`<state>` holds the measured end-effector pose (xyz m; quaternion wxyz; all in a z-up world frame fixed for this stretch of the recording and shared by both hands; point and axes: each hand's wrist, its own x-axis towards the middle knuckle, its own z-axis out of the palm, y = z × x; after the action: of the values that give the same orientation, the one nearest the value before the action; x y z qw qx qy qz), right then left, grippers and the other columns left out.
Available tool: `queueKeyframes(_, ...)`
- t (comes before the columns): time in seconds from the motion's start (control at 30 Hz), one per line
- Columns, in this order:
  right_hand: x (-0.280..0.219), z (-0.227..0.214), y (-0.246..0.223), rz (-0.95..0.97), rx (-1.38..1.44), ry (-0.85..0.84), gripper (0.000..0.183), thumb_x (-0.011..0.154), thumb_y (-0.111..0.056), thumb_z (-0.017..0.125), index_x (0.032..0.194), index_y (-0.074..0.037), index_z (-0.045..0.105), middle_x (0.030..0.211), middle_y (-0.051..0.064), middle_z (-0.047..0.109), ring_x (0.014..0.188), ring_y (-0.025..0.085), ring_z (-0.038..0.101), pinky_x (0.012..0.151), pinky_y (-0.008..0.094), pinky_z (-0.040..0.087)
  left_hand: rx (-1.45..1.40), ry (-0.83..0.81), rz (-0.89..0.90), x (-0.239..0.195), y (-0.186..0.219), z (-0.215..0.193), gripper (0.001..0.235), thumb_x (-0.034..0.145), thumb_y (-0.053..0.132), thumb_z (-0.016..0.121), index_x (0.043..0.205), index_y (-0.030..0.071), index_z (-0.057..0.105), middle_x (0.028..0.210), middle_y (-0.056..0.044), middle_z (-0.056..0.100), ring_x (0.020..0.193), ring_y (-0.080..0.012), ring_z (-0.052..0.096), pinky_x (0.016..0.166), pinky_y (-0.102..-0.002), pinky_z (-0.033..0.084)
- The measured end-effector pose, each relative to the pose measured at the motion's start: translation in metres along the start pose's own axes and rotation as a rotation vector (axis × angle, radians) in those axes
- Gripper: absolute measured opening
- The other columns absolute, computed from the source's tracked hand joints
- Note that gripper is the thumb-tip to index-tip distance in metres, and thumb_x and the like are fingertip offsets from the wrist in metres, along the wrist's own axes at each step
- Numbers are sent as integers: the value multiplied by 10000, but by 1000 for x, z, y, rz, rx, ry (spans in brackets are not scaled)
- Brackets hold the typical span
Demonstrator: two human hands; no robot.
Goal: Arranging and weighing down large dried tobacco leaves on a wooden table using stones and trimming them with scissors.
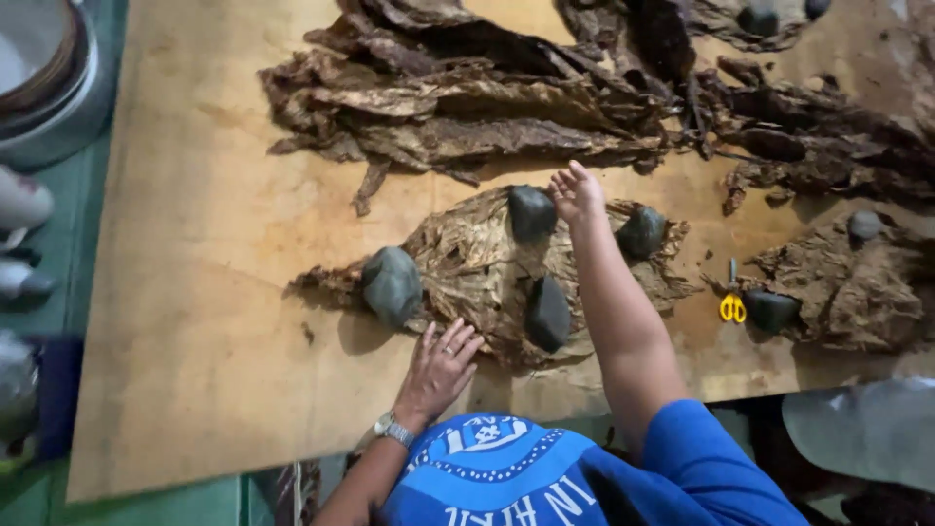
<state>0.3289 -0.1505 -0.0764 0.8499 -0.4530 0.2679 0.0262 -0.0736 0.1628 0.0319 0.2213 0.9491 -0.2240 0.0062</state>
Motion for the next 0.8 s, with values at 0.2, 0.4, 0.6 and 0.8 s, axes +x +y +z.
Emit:
queueKeyframes(0.2,24,23,-29,-93,39,382,466,865,20,610,1252,-239,588,765,6,559,535,119,317,787,420,491,-27,110,66,4,-3,3,444,1011,304,528,1435,179,559,1504,-81,520,1478,-255,370,1205,-562,204)
queueKeyframes(0.4,23,29,-69,-185,-181,469,666,849,87,416,1299,-365,609,1380,-20,591,1039,234,536,603,398,432,78,73,57,4,-7,15,515,997,418,511,1459,192,506,1513,-90,478,1484,-273,329,1216,-604,151)
queueKeyframes(0.6,76,-2,-83,-24,-43,254,224,960,-64,569,901,-279,553,652,-50,466,449,101,291,464,278,204,94,69,67,4,-9,22,550,988,431,528,1468,171,472,1520,-103,450,1472,-282,336,1202,-601,201)
queueKeyframes(0.8,16,57,-83,-23,-113,427,161,783,-200,752,923,-132,795,740,55,678,629,174,558,645,338,390,63,56,51,5,-10,23,529,1001,408,516,1477,185,463,1536,-87,436,1492,-266,308,1210,-597,180)
